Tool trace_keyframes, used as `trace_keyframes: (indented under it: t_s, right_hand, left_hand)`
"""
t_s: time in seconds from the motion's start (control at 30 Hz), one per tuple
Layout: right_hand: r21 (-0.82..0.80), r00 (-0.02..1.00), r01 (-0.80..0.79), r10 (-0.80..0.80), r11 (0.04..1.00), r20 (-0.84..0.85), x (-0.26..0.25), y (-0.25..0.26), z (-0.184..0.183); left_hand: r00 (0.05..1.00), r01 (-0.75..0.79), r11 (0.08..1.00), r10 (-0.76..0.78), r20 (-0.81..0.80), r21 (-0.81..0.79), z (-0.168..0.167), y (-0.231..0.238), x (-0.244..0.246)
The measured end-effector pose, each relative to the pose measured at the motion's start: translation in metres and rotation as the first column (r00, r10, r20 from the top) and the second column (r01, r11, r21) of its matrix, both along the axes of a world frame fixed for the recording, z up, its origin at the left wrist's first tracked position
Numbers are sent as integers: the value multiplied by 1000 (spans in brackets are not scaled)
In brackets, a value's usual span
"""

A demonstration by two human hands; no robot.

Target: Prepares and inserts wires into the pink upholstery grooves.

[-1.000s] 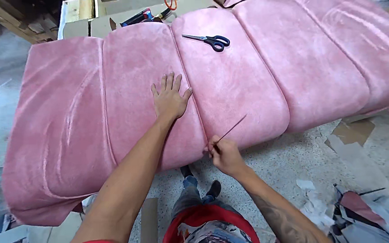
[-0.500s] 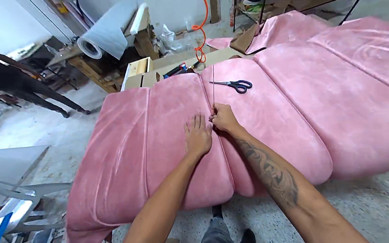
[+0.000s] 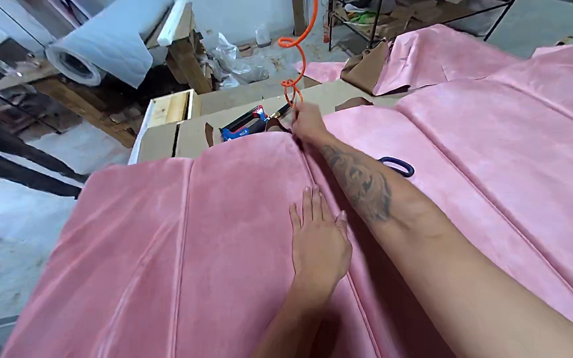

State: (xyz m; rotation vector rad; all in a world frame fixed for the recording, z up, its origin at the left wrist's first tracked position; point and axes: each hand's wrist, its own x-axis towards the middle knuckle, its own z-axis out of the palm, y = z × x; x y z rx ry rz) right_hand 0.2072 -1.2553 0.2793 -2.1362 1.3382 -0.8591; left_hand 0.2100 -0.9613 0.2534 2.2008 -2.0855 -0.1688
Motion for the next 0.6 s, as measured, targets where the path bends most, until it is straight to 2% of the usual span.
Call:
trace_keyframes:
  t_s: [0.07, 0.13, 0.2, 0.27, 0.37, 0.47, 0.53, 0.6]
  right_hand:
    - [-7, 970, 73, -69, 997, 234, 5, -25, -4]
    - [90, 885, 75, -108, 993, 452, -8, -5, 4]
    - [124, 885, -34, -28, 992, 466, -46, 47, 30]
    - [148, 908, -116, 45, 982, 417, -106, 113, 57]
    - [142, 955, -37, -7, 989, 298, -214, 217, 106]
    - [78, 951, 123, -140, 989, 277, -327, 335, 130]
    - [109, 911, 230, -254, 967, 325, -405, 414, 109]
    - [258, 832, 252, -345, 933, 434, -462, 484, 76]
  left_hand:
    - [1000, -24, 1000, 24, -8, 9, 2, -7, -1]
    - [999, -40, 999, 40, -15, 13, 3, -11, -4]
    - [1000, -8, 1000, 7, -13, -24, 5, -22, -7]
    - [997, 73, 997, -73, 22, -16, 13, -32, -8]
    - [995, 96, 994, -96, -2, -56, 19, -31, -8]
    - [998, 63, 996, -63, -9, -71, 15, 18, -14]
    - [998, 65, 994, -64, 13, -88, 15, 75, -34]
    - [999, 45, 994, -45, 4, -96, 12, 142, -60]
